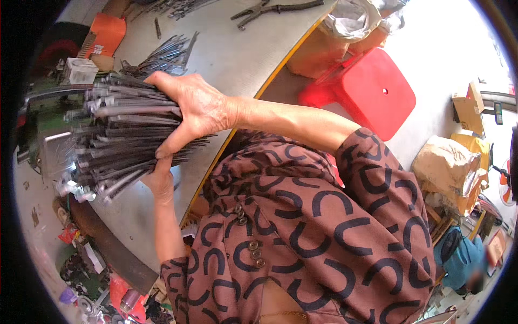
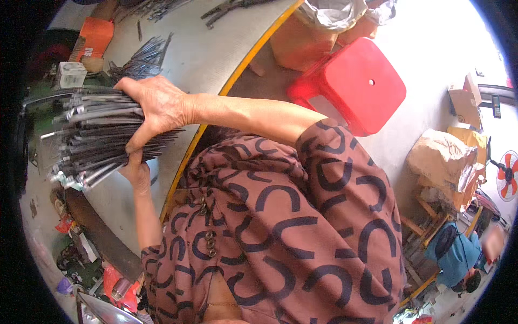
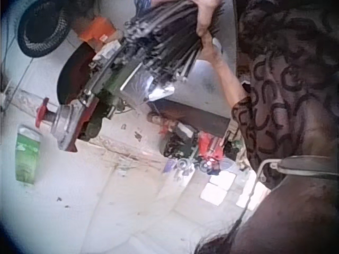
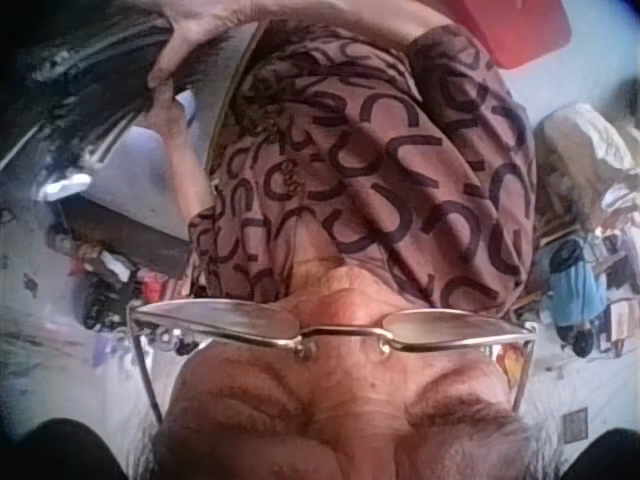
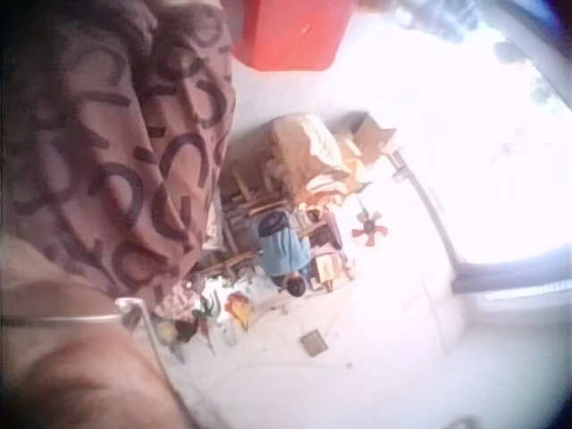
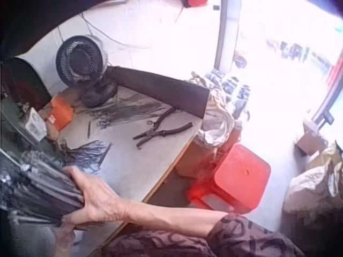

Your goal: Organizing, bundling, and leveling large quantities of thin metal rods in a fabrication shop.

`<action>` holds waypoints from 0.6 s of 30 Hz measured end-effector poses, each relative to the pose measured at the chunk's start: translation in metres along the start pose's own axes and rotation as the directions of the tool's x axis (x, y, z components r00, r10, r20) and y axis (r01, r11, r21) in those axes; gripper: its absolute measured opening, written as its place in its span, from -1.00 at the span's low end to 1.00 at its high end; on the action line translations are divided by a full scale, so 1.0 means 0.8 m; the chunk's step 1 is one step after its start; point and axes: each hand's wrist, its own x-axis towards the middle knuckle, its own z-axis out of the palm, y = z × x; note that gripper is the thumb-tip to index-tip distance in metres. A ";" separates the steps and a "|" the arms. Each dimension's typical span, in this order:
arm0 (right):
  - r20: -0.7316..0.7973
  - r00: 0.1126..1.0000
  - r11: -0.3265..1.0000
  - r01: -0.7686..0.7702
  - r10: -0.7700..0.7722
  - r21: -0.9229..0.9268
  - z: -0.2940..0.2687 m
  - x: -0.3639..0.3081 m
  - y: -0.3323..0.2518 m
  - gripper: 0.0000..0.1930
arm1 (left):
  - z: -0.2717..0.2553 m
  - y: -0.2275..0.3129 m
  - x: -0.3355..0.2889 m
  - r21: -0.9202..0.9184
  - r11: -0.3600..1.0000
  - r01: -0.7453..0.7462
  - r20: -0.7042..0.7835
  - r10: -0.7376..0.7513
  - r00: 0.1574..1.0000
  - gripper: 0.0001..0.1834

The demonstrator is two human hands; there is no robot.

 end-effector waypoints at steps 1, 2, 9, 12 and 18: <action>0.011 0.999 0.999 -0.043 0.042 0.008 -0.001 0.006 -0.011 -0.07 | 0.007 0.013 0.007 0.028 1.000 0.003 0.017 -0.003 1.000 -0.16; 0.022 0.996 0.996 -0.085 0.084 0.013 -0.001 0.009 -0.021 -0.08 | 0.015 0.026 0.010 0.054 0.999 0.004 0.035 -0.006 0.999 -0.15; -0.092 0.989 0.993 -0.115 0.113 -0.018 -0.020 0.017 -0.058 -0.05 | 0.047 0.061 0.047 -0.078 0.996 -0.050 0.112 0.059 0.992 -0.21; -0.166 0.962 0.976 -0.217 0.217 0.022 -0.030 0.003 -0.063 -0.06 | 0.079 0.078 0.056 -0.090 0.996 0.010 0.126 0.002 0.992 -0.22; -0.280 0.903 0.945 -0.310 0.326 0.102 -0.052 -0.011 -0.079 -0.11 | 0.116 0.107 0.077 -0.097 0.979 0.177 0.290 -0.143 0.946 -0.16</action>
